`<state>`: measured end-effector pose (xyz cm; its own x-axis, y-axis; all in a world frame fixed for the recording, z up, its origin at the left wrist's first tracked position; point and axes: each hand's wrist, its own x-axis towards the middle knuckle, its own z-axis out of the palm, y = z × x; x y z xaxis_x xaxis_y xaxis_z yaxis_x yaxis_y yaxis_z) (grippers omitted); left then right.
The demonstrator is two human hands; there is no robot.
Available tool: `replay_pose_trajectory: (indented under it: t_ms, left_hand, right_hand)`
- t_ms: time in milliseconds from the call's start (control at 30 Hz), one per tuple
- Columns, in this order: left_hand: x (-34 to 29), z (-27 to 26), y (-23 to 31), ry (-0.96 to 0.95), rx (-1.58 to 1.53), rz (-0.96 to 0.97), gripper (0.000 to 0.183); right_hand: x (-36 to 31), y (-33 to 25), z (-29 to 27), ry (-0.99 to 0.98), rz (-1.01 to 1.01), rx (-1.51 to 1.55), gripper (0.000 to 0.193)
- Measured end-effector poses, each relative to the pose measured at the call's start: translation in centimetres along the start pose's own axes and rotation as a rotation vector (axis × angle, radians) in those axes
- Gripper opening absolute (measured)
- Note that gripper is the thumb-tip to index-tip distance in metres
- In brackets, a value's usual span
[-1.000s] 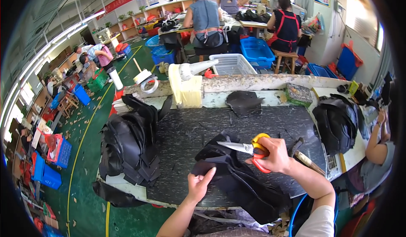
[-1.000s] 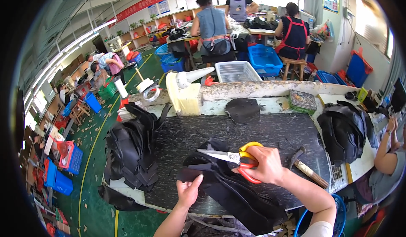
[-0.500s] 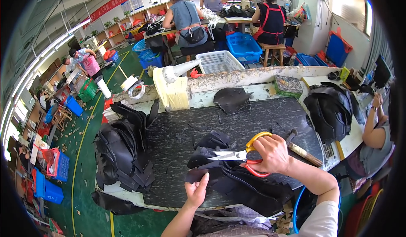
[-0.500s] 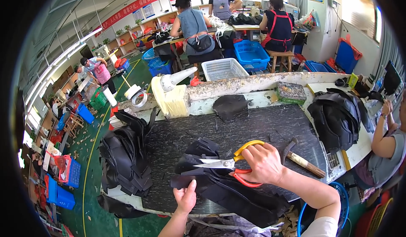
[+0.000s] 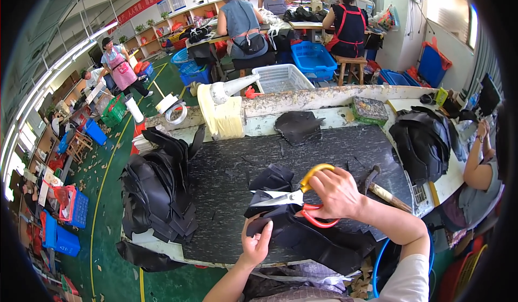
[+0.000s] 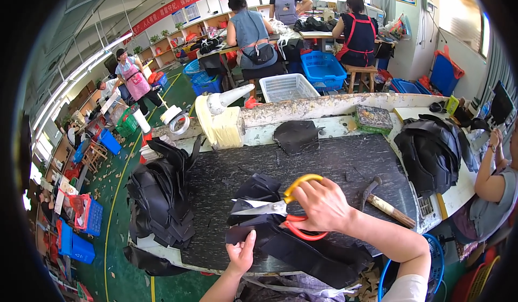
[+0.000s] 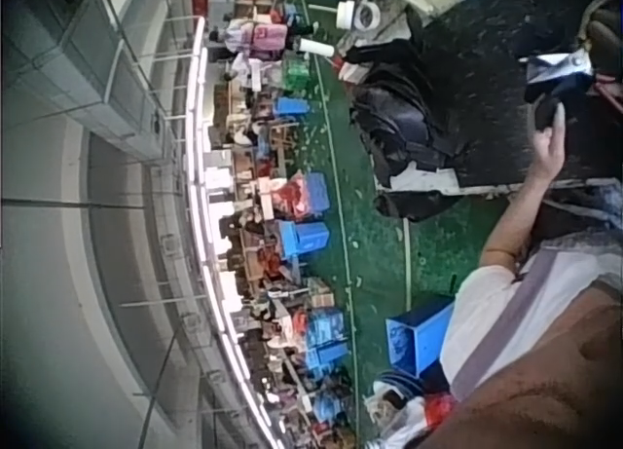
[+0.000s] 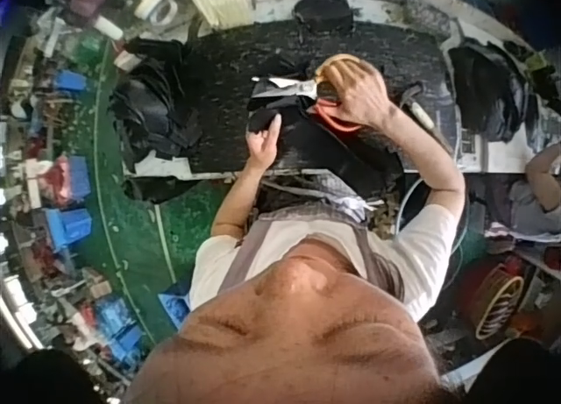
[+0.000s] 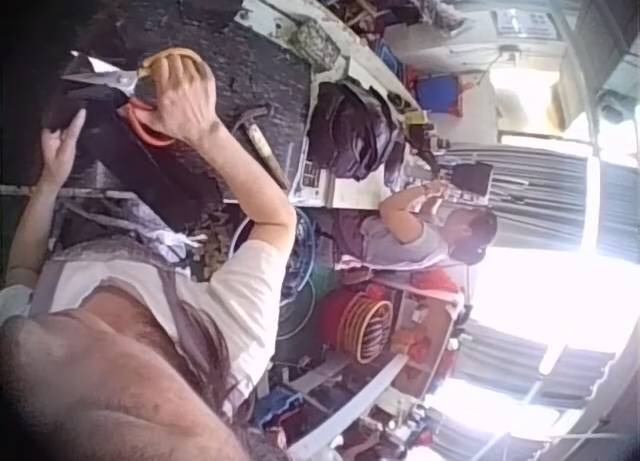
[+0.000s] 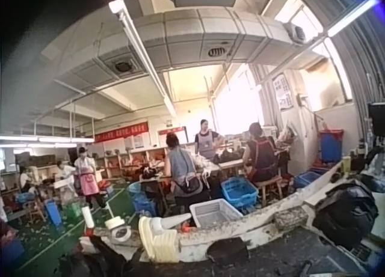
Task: Trim excess material from black shoe components using scissors and then bundle them together with white fabric strips.
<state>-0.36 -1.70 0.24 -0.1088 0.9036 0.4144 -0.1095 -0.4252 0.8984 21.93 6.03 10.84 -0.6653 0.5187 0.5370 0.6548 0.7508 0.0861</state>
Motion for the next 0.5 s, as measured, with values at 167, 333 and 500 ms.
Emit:
replay_pose_trajectory:
  t_ms: [167,333,500]
  left_hand:
    - [0.4,-0.4,0.5,0.068,-0.113,-0.03,0.013]
    - [1.8,1.2,2.5,0.15,-0.32,-0.089,0.041]
    - [2.8,-2.0,0.2,0.113,0.021,0.044,0.051]
  right_hand:
    - [0.3,0.6,0.9,-0.086,0.299,0.4,0.047]
    - [0.9,1.2,4.7,-0.135,0.691,1.226,0.033]
    - [0.8,0.7,5.7,-0.181,0.617,1.469,0.024]
